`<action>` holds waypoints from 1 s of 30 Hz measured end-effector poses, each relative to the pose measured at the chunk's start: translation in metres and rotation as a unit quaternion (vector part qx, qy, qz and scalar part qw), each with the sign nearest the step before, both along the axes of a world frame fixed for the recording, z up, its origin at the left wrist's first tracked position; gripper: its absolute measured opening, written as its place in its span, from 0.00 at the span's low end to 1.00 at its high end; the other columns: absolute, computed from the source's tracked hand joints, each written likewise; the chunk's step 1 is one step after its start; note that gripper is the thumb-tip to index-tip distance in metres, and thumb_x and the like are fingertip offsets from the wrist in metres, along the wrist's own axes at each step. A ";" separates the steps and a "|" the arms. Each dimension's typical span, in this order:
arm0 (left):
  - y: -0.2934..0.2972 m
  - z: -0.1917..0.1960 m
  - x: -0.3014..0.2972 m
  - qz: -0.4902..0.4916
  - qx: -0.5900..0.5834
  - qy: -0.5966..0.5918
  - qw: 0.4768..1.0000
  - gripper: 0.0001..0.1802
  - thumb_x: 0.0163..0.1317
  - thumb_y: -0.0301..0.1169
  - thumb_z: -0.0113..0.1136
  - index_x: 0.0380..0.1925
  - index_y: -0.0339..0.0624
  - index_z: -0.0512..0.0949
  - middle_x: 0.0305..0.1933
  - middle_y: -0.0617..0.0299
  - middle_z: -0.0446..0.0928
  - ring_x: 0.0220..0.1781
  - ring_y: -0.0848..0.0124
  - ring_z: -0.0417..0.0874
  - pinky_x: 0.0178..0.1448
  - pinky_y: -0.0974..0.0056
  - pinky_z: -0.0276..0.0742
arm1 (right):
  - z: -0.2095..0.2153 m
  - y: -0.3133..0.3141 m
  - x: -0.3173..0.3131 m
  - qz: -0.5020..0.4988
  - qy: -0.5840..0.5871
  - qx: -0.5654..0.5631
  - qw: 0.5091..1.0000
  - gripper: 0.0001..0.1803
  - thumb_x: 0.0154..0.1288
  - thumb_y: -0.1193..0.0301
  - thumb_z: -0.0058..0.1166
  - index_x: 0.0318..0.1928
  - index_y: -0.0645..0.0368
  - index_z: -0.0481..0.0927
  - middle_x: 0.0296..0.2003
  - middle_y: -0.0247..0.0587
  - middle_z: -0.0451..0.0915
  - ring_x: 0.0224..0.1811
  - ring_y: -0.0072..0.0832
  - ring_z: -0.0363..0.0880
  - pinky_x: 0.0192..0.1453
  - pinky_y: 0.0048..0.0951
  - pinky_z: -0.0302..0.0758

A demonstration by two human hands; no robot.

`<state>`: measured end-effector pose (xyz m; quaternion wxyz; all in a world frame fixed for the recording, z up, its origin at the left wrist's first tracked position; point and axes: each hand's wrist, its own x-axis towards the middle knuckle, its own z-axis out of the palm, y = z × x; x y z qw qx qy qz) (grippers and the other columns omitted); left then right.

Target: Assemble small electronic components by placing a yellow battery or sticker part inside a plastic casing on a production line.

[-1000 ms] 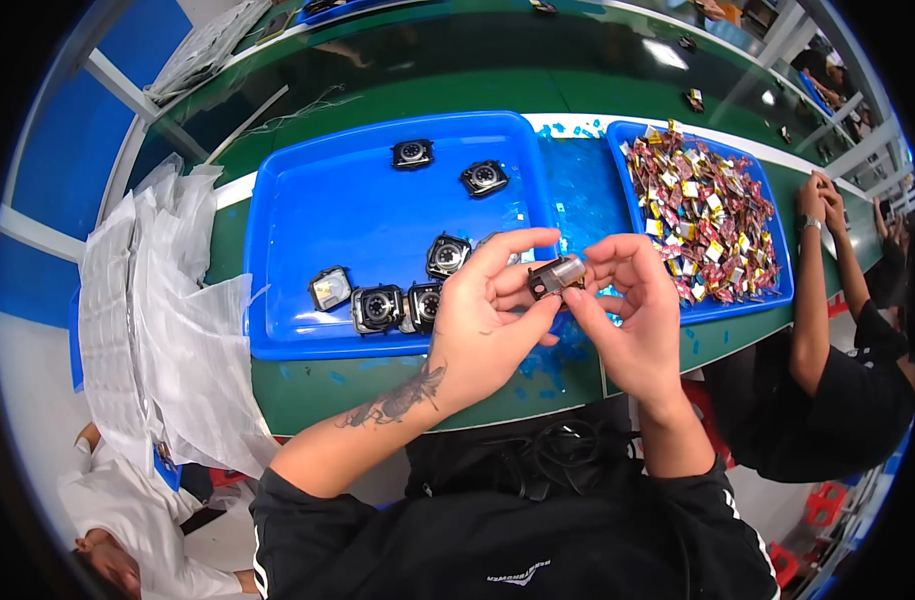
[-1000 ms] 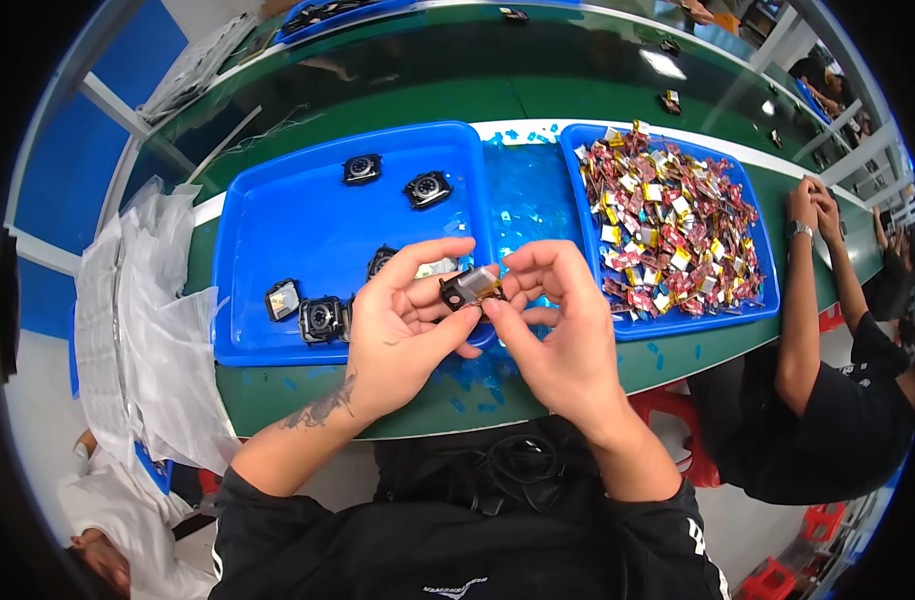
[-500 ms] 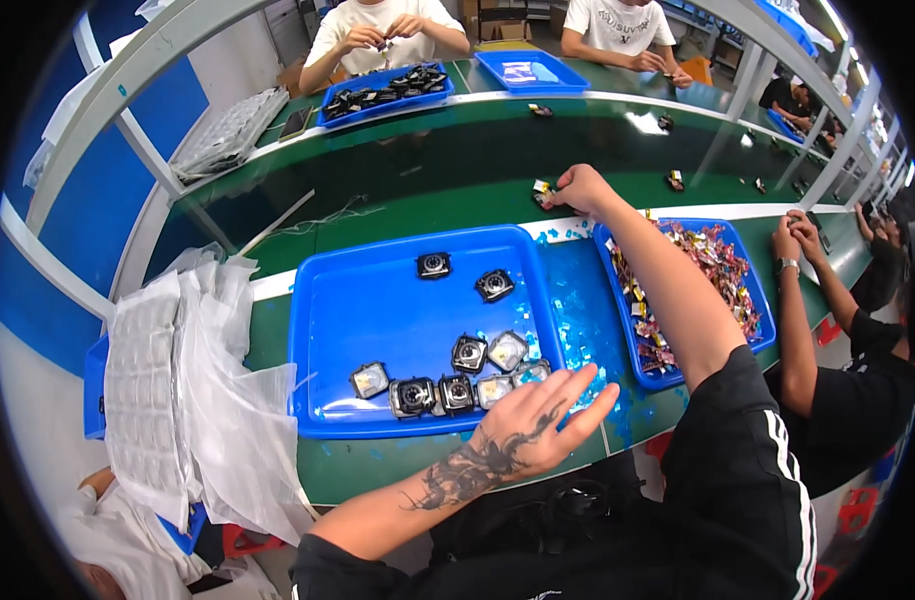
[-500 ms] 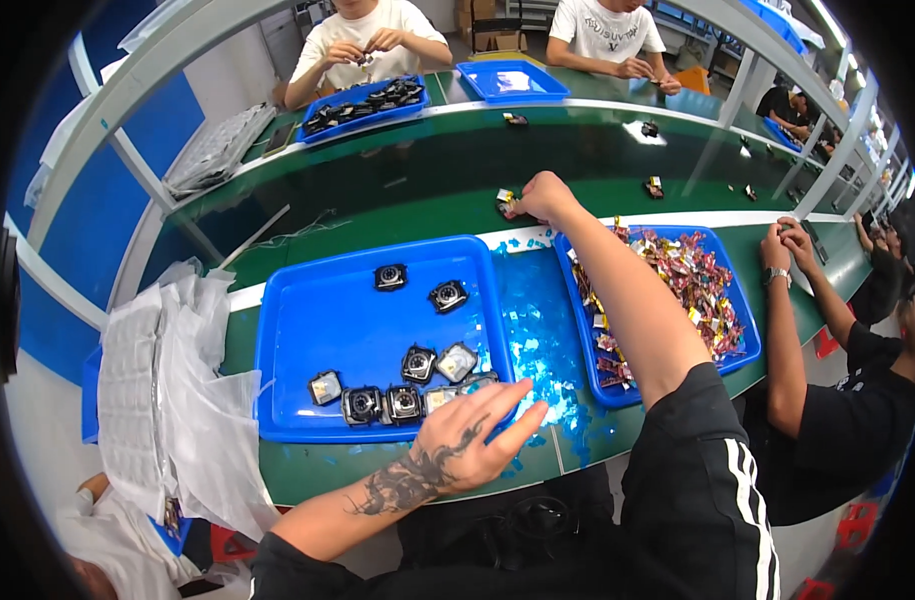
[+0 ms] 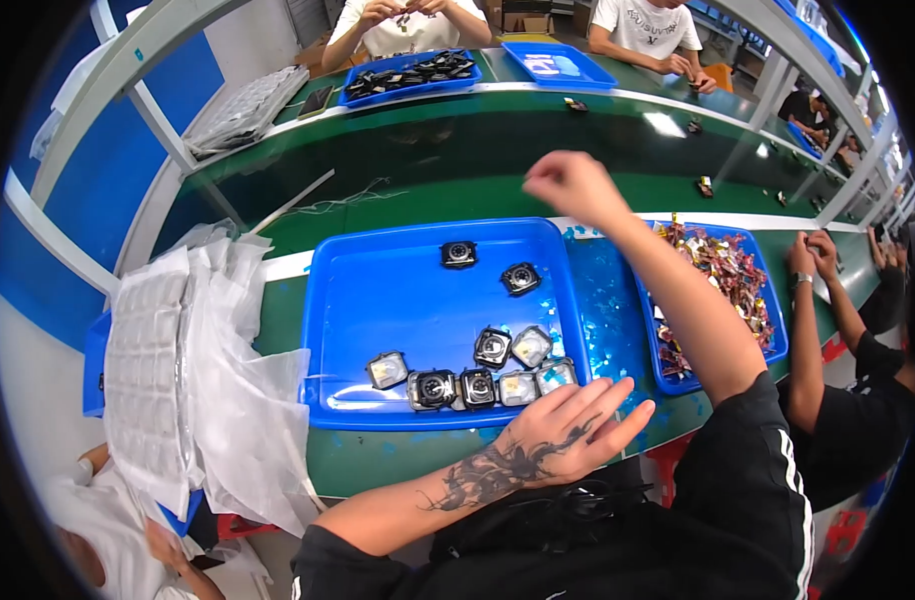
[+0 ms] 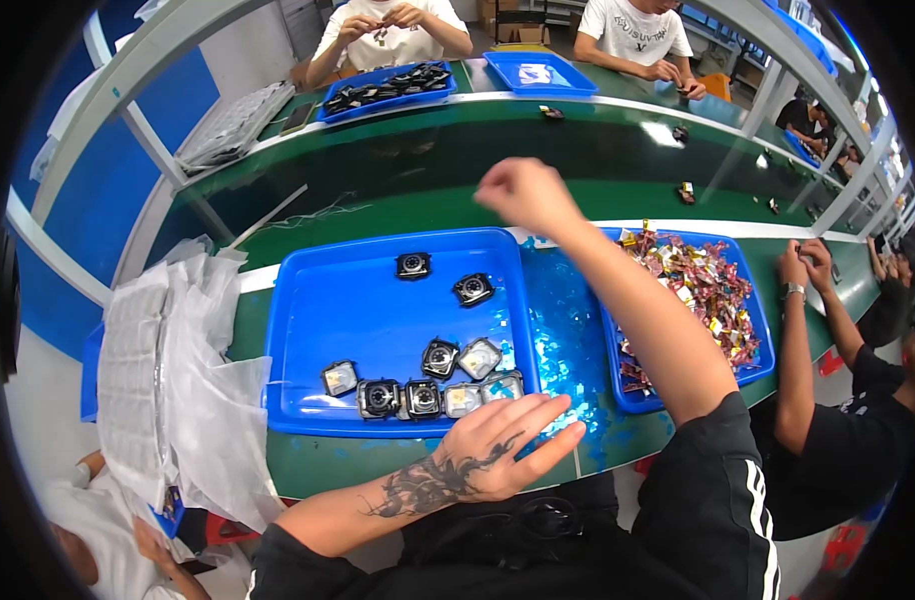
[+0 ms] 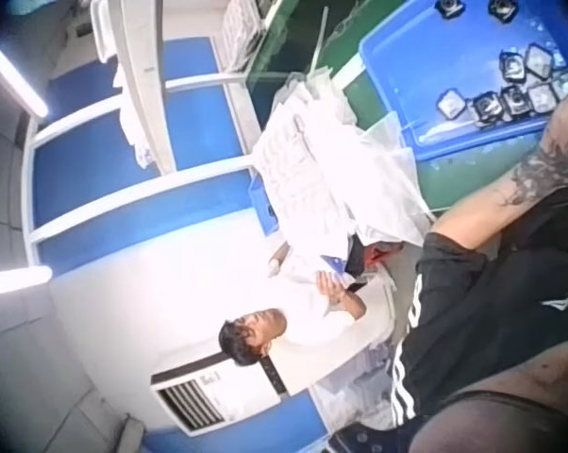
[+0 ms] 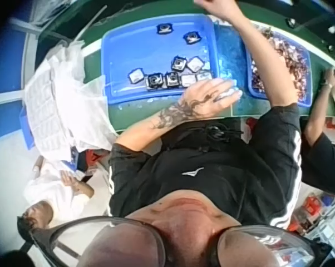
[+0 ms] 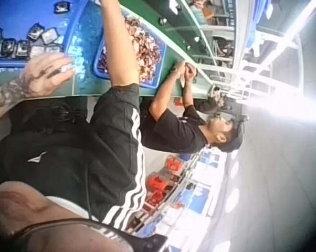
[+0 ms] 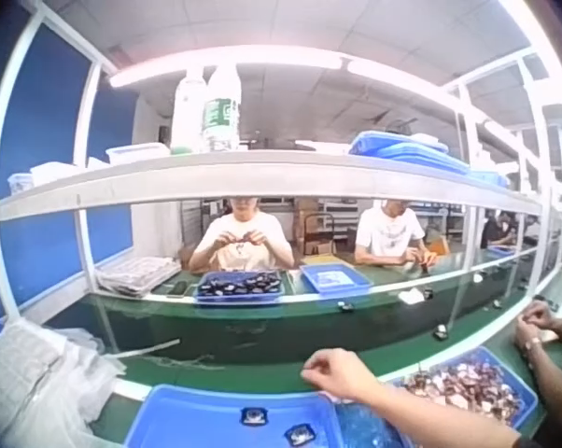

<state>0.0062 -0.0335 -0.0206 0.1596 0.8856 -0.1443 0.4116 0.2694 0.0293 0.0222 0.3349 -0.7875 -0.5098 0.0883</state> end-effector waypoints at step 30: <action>0.029 0.017 0.011 -0.067 -0.776 0.145 0.610 0.18 0.72 0.26 0.47 0.61 0.39 0.63 0.55 0.43 0.76 0.45 0.63 0.85 0.45 0.64 0.84 | -0.018 -0.194 -0.021 -0.152 -0.083 0.007 0.985 0.10 0.55 0.66 0.65 0.30 0.59 0.82 0.25 0.42 0.82 0.28 0.37 0.82 0.36 0.37 0.77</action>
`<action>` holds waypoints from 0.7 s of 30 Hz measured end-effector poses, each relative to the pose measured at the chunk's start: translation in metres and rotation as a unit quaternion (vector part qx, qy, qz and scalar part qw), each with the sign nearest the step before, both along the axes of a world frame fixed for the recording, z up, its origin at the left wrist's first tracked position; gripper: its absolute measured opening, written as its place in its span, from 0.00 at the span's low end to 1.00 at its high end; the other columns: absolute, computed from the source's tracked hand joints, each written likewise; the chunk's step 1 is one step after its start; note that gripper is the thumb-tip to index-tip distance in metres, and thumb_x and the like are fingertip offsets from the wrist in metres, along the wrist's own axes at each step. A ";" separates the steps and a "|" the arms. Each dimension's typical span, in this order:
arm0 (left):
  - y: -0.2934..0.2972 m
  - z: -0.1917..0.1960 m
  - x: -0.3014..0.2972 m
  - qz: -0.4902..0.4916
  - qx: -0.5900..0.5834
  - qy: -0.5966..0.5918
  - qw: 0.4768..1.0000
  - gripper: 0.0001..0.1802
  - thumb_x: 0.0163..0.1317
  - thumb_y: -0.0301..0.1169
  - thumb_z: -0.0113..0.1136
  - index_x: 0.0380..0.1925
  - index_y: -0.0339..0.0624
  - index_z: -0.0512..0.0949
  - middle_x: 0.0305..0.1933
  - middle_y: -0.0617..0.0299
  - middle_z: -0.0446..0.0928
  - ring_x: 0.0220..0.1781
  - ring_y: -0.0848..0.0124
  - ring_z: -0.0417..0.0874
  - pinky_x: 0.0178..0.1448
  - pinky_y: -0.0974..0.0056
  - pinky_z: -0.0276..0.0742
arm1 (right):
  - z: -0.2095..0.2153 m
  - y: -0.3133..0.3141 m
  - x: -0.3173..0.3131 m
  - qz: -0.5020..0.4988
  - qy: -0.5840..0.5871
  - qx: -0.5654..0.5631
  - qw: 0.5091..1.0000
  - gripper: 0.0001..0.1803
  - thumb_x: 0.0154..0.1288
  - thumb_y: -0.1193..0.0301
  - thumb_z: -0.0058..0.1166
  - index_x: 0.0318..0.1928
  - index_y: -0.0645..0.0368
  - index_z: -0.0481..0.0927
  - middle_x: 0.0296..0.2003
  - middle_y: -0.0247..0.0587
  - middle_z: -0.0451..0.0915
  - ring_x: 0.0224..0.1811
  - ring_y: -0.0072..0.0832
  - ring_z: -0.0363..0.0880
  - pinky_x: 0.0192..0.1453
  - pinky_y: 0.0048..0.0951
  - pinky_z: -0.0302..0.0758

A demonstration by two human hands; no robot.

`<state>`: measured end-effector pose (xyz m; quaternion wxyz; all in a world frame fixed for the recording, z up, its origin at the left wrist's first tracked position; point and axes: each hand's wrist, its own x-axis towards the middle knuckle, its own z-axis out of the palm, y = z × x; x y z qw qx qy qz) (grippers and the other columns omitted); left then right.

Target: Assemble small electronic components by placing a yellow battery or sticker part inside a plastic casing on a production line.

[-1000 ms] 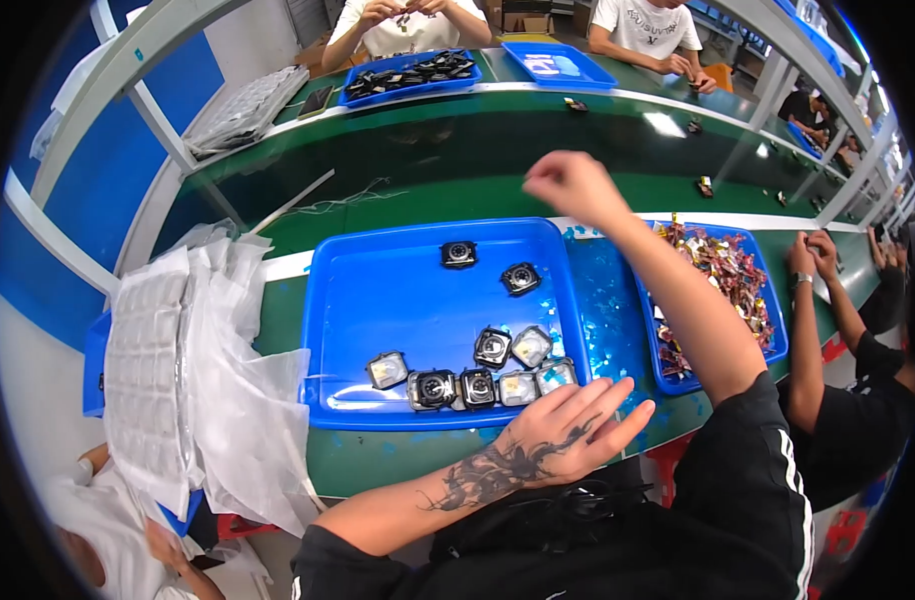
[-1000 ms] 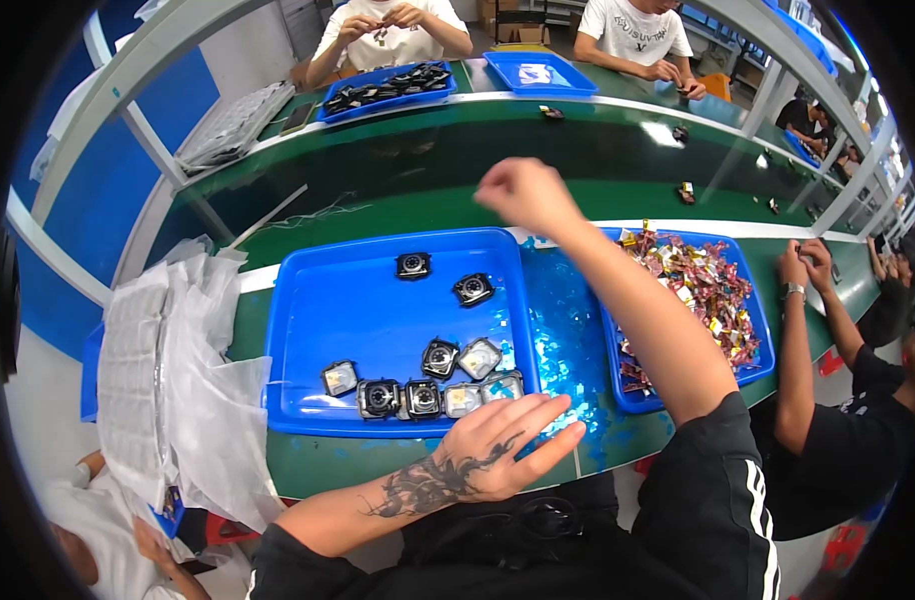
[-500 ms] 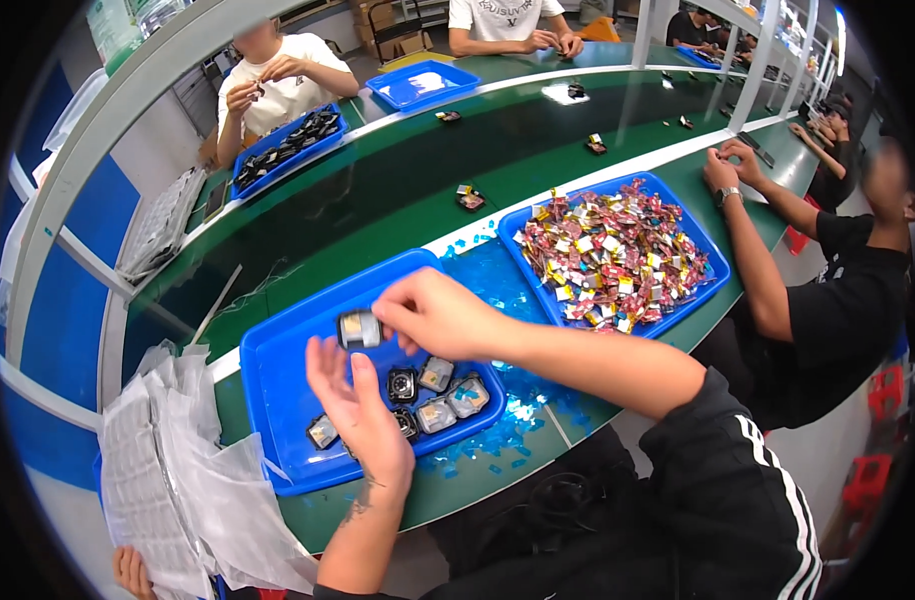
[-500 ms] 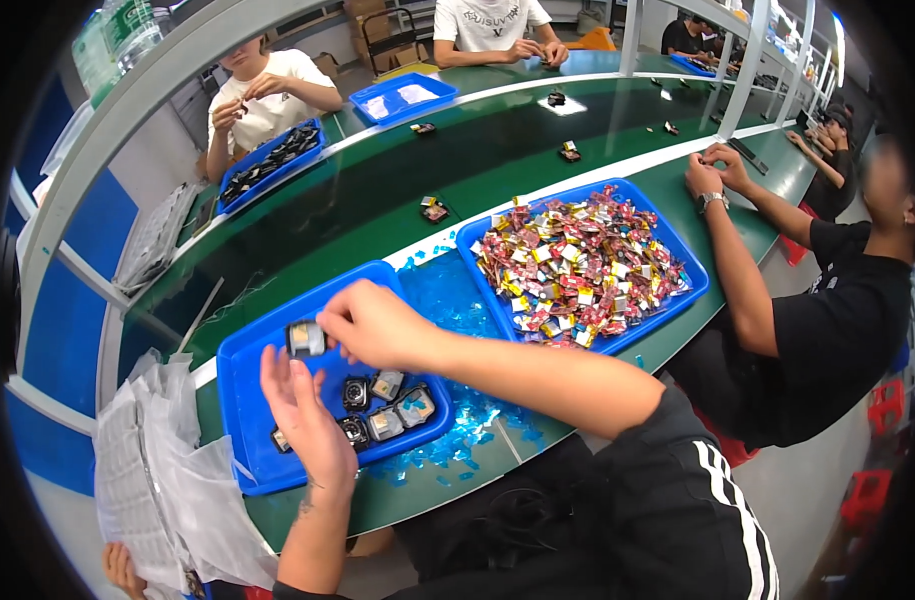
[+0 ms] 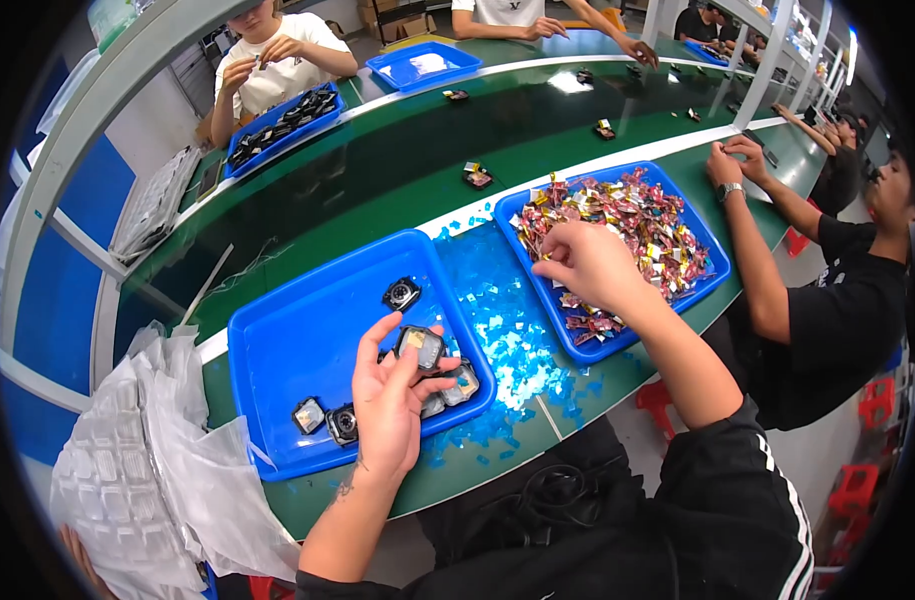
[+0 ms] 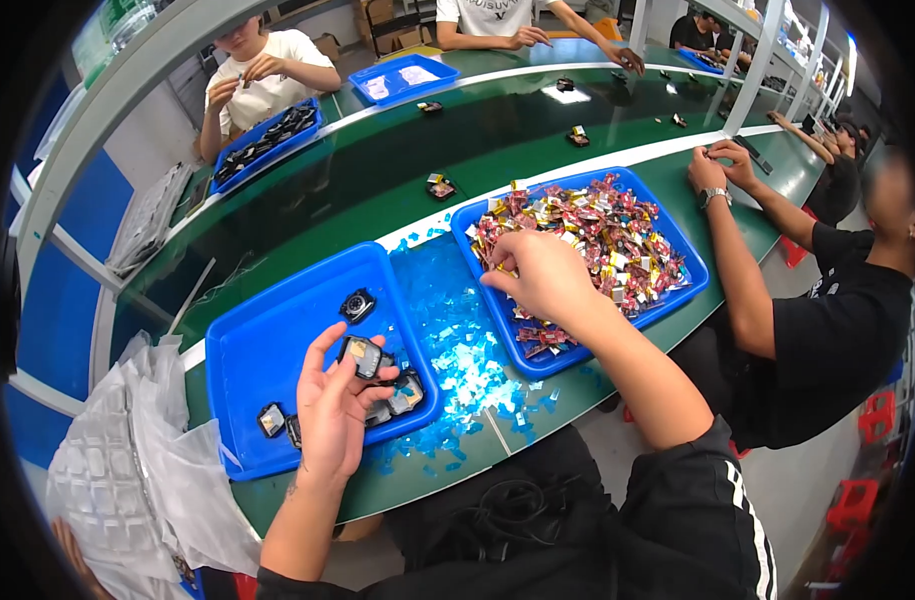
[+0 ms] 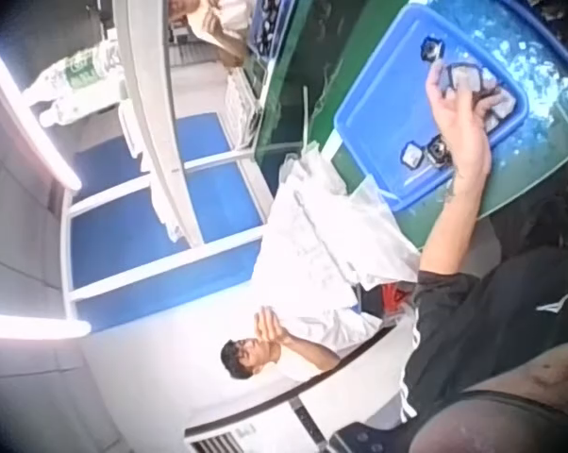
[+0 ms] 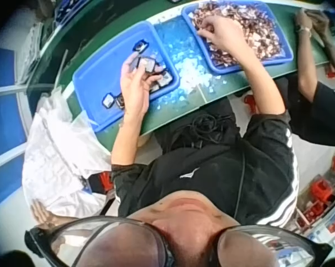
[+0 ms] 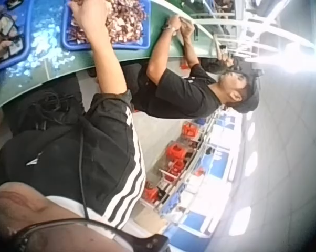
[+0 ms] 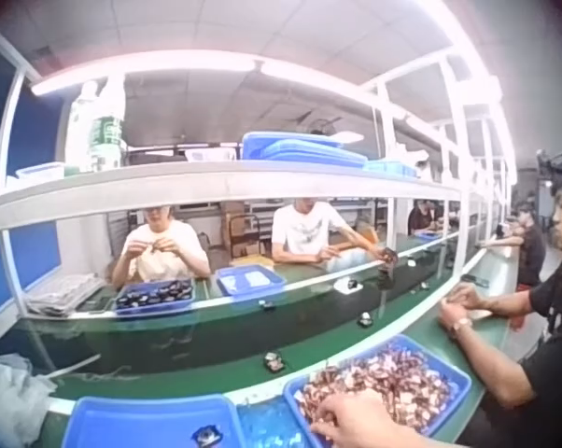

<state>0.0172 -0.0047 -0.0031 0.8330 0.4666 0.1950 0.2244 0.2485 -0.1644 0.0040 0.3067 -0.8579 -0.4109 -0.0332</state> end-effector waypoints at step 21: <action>-0.001 -0.010 -0.004 -0.064 0.140 -0.006 0.988 0.09 0.64 0.28 0.64 0.39 0.31 0.83 0.37 0.62 0.78 0.35 0.81 0.75 0.37 0.76 0.71 | 0.014 0.021 -0.093 0.223 0.484 0.156 0.832 0.06 0.63 0.74 0.61 0.37 0.64 0.81 0.33 0.32 0.80 0.36 0.16 0.78 0.43 0.21 0.75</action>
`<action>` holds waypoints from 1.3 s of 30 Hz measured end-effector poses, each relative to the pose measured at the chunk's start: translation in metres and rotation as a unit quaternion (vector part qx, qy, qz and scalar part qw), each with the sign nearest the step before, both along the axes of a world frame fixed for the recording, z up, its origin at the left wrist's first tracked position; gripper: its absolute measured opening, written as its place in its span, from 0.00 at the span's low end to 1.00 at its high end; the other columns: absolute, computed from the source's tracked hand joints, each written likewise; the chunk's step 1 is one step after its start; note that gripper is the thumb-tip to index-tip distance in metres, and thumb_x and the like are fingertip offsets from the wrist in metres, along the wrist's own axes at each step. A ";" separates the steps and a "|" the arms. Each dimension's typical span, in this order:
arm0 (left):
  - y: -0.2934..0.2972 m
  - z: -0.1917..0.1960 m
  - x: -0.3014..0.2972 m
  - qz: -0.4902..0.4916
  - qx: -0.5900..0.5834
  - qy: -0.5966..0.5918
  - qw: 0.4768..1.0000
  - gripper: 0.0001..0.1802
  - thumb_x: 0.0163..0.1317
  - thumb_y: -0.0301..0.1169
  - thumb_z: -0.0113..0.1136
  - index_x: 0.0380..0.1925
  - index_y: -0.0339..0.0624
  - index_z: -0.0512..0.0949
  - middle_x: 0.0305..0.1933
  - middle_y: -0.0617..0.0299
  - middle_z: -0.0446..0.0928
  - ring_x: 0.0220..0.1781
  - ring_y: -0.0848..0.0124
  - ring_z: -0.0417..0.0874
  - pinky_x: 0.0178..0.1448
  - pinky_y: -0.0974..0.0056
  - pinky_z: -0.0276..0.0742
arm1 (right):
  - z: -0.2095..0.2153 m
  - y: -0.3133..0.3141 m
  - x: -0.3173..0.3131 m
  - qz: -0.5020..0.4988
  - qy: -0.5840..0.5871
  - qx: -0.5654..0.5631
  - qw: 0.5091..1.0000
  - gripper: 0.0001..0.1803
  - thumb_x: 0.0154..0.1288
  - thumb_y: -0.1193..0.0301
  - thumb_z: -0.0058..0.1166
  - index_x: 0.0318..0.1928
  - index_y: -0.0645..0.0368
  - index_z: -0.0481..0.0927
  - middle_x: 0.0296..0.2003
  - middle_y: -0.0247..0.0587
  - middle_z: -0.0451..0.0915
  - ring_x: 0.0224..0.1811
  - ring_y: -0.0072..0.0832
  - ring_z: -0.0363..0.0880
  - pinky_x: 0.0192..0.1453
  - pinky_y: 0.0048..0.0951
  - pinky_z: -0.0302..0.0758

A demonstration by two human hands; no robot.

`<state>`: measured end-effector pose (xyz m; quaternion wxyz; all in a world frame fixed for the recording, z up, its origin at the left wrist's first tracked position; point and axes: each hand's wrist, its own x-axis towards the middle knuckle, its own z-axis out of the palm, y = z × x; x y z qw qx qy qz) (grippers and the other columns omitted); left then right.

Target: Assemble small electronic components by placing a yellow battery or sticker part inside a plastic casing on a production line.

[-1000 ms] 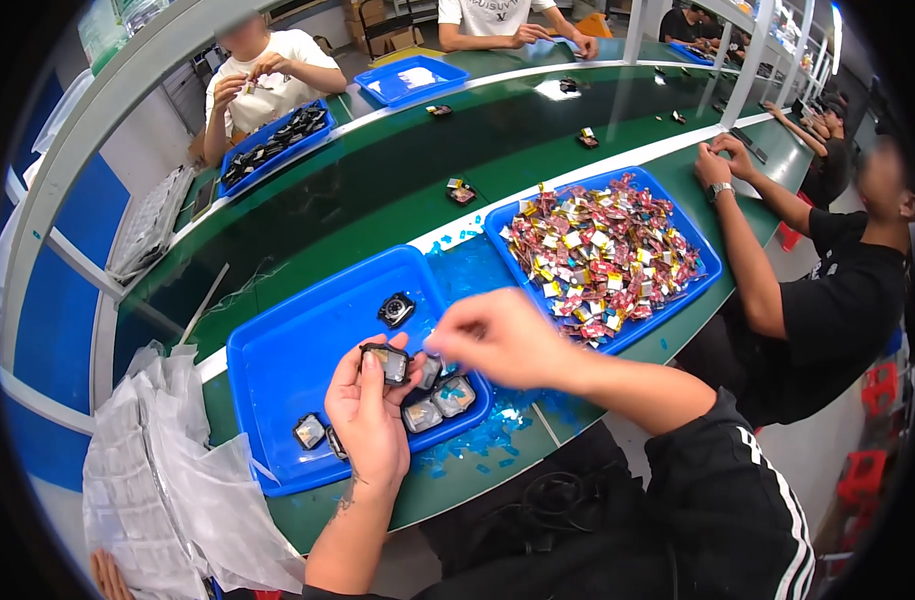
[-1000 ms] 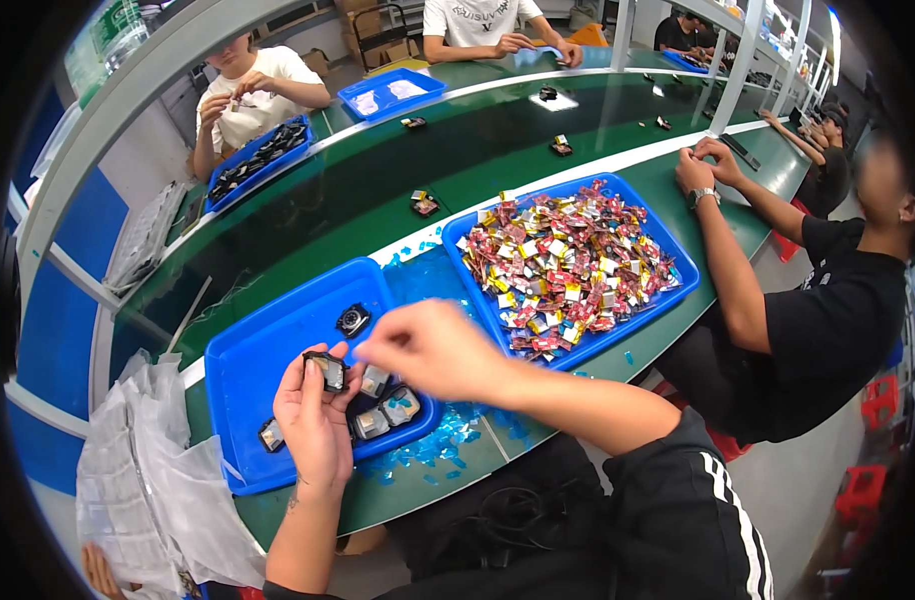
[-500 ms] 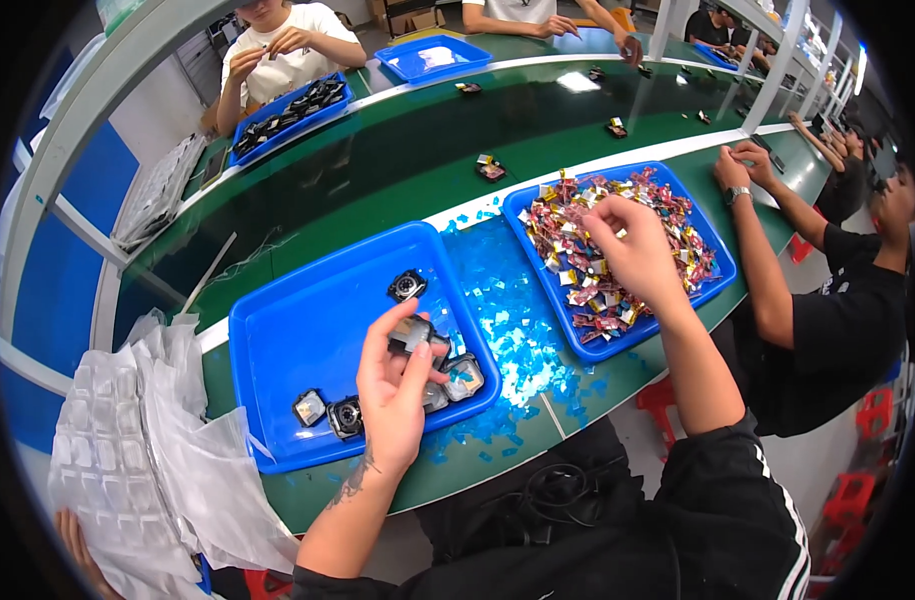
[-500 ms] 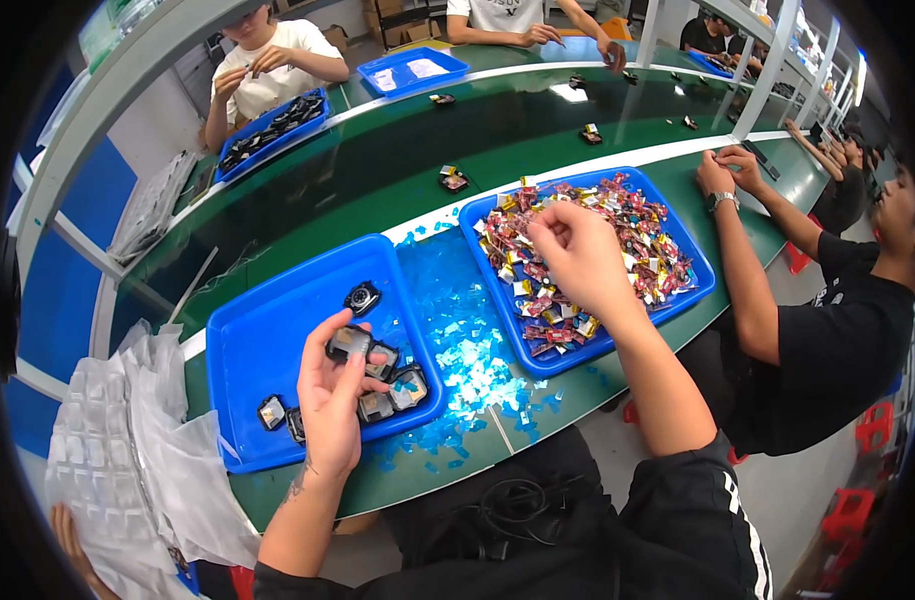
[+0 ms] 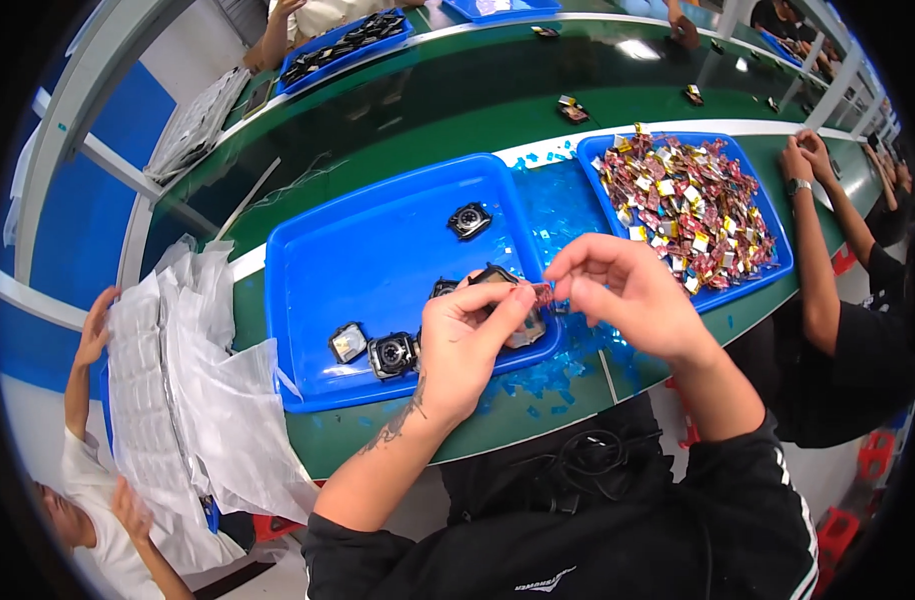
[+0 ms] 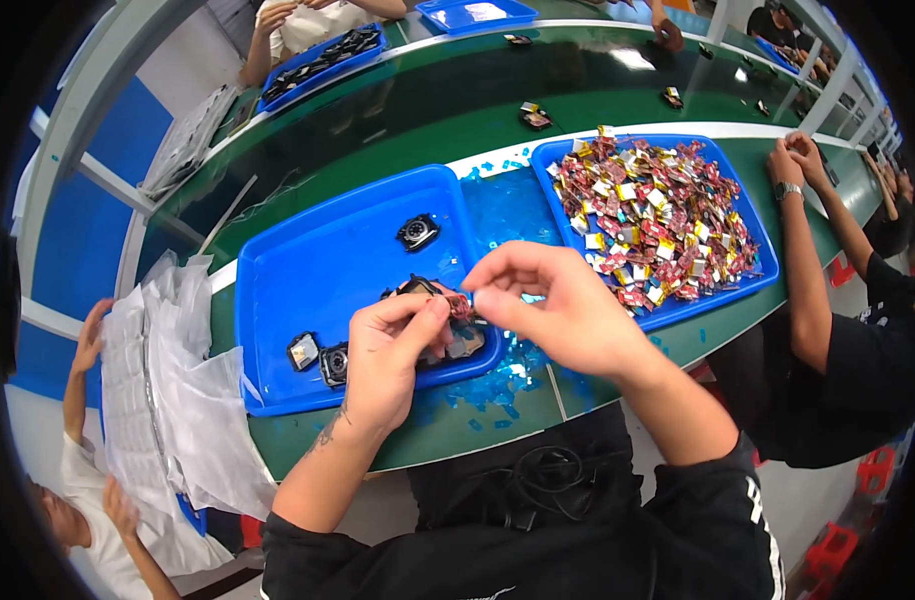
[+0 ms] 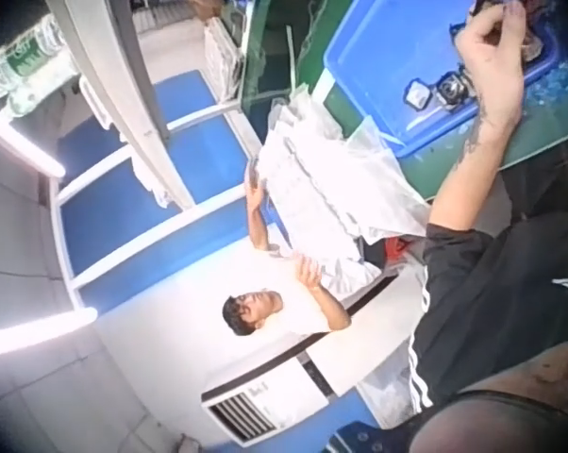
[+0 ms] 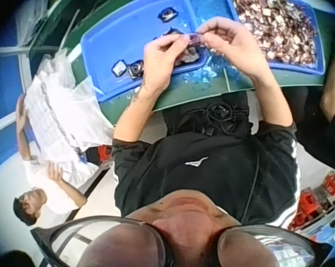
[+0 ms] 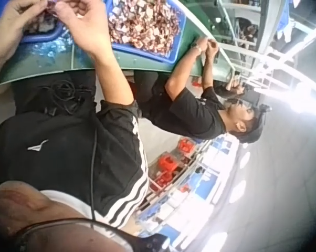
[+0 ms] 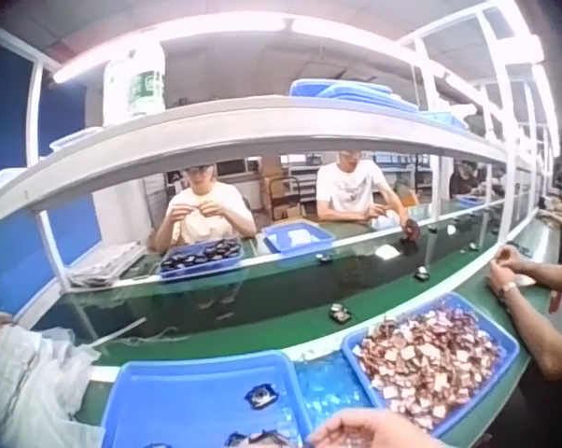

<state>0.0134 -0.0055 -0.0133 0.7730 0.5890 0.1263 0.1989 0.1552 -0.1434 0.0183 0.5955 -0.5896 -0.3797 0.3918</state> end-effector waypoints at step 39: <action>-0.003 -0.006 -0.003 0.075 0.156 0.016 0.985 0.08 0.55 0.27 0.69 0.36 0.38 0.86 0.43 0.57 0.78 0.39 0.76 0.79 0.40 0.71 0.75 | -0.015 -0.004 -0.002 -0.208 -0.494 -0.055 0.842 0.08 0.61 0.83 0.54 0.41 0.64 0.80 0.34 0.45 0.79 0.36 0.35 0.80 0.37 0.31 0.74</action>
